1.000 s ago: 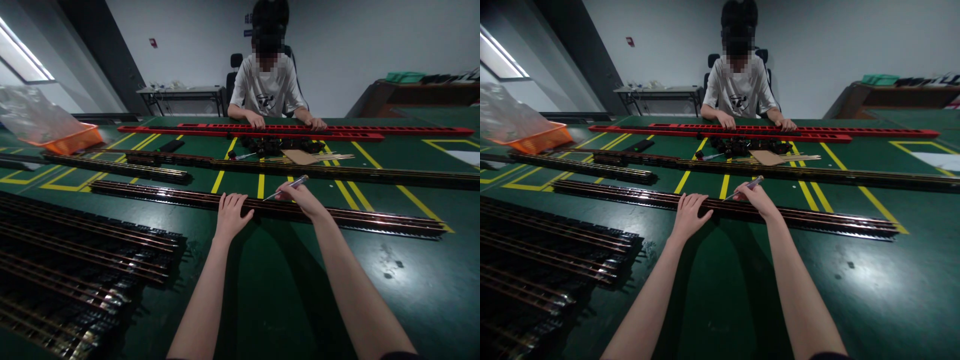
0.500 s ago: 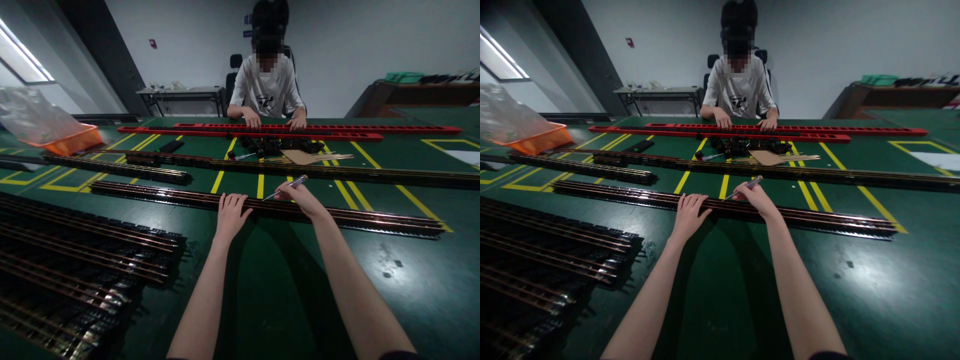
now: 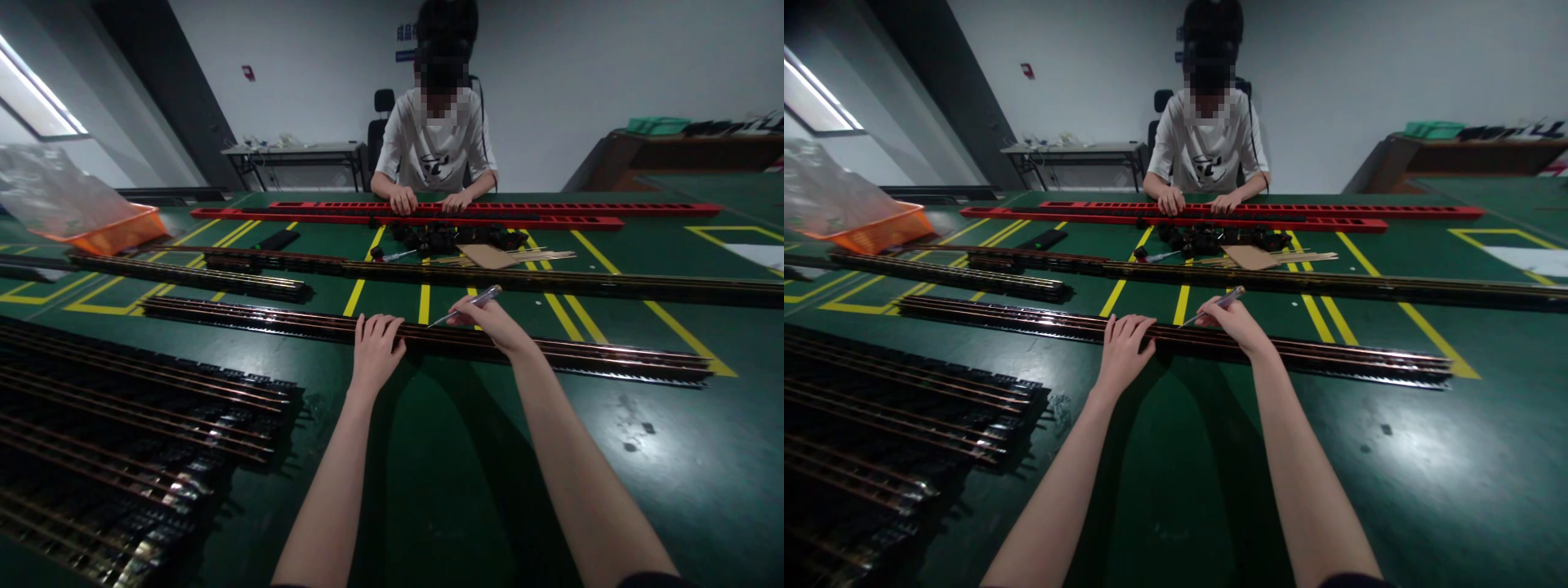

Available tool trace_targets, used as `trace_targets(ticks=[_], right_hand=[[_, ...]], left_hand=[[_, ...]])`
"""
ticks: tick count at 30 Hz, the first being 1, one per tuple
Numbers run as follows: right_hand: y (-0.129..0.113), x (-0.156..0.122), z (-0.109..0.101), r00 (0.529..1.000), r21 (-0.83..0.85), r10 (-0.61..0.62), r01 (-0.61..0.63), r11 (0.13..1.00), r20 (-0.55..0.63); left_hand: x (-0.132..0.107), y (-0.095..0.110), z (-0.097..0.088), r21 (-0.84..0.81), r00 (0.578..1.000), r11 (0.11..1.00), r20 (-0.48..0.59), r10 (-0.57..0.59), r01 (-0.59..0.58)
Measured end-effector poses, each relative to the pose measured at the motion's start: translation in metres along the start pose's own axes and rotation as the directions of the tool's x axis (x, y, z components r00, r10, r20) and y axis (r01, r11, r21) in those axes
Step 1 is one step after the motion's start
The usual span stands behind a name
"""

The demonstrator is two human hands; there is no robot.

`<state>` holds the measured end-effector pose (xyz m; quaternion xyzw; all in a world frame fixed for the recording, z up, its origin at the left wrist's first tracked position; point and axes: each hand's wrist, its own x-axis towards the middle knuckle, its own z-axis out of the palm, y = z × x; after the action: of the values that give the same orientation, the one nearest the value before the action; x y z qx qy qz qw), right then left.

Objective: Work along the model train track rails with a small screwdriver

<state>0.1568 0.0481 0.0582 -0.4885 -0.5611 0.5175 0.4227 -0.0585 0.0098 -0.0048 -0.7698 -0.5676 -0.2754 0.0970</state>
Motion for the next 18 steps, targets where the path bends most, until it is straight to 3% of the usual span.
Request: trace_targets(ticks=[18], right_hand=[[0.0008,-0.0005,-0.0054,0.999,0.024,0.018,-0.017,1.0,-0.031]], left_hand=[[-0.0006,0.0014,-0.003,0.006,1.0,1.0,0.023,0.016,-0.016]])
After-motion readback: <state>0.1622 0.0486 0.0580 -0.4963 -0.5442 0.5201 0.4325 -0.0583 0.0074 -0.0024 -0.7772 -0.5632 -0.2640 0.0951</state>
